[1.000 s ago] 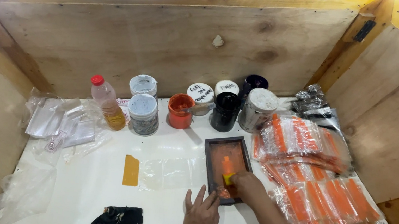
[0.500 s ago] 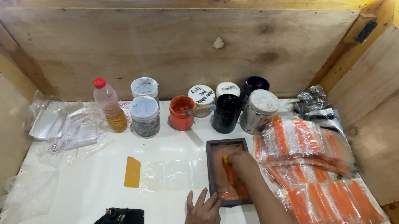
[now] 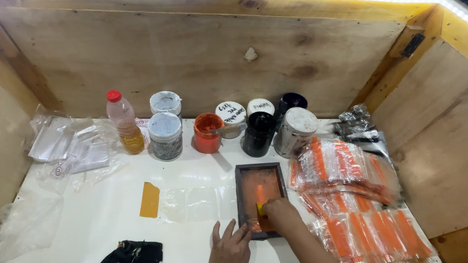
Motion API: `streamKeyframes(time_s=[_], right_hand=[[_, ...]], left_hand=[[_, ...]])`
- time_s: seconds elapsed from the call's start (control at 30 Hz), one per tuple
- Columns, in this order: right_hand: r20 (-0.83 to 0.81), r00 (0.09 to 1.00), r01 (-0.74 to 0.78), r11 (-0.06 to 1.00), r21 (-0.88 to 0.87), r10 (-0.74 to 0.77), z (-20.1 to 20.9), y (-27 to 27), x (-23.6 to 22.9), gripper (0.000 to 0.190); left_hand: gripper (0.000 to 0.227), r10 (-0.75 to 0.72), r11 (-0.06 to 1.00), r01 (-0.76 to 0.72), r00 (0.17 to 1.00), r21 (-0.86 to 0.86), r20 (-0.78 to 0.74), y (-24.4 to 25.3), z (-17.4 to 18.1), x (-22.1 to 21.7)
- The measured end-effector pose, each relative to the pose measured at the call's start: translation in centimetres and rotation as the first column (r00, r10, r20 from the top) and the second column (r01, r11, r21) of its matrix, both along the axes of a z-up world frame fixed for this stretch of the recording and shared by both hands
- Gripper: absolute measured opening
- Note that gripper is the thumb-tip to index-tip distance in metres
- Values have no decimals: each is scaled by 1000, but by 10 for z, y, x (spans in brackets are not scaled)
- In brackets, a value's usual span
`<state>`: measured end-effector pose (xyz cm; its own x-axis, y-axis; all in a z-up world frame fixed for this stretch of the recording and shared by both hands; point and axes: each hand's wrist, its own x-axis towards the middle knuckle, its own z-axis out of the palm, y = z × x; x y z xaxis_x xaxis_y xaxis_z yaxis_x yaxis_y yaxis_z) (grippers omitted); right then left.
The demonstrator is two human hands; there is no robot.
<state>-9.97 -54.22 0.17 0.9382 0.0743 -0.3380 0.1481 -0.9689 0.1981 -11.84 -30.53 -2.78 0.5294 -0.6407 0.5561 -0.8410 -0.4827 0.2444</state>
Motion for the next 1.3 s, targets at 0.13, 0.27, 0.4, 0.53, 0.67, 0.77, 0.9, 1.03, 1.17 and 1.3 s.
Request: streamKeyframes(time_s=[0.13, 0.27, 0.4, 0.53, 0.67, 0.77, 0.9, 1.03, 1.17, 1.3], right_hand=[[-44, 994, 103, 988, 116, -98, 22, 12, -27, 20], [-130, 980, 170, 975, 147, -151, 41, 19, -39, 25], [-425, 797, 481, 877, 16, -429, 66, 19, 4, 51], [-333, 778, 584, 809, 72, -532, 133, 33, 22, 40], [-52, 879, 475, 857, 200, -475, 77, 7, 48, 32], [175, 954, 218, 965, 148, -242, -3, -30, 66, 15], [29, 983, 179, 983, 35, -180, 34, -2, 44, 54], [111, 979, 149, 973, 177, -170, 33, 7, 20, 15], [-130, 972, 211, 973, 92, -198, 54, 2, 22, 24], [-1, 967, 253, 959, 129, -255, 22, -35, 55, 16]], left_hand=[[34, -5, 1000, 6, 1000, 21, -22, 0, -2, -1], [34, -7, 1000, 9, 999, 26, -51, 1, -1, -2], [36, -21, 998, 28, 990, 49, -142, 1, -1, -1], [34, -25, 999, 30, 992, 31, -125, 2, 4, -2], [36, -29, 999, 31, 995, 20, -96, 3, 5, -1], [35, -21, 1000, 21, 999, -2, -41, 0, -1, 2], [36, -44, 998, 52, 984, 42, -173, 0, -1, 2], [38, -53, 992, 82, 958, 93, -281, 4, 7, -1], [38, -68, 997, 71, 978, 7, -196, 2, 4, 1], [39, -76, 997, 77, 976, -6, -205, 3, 9, 1]])
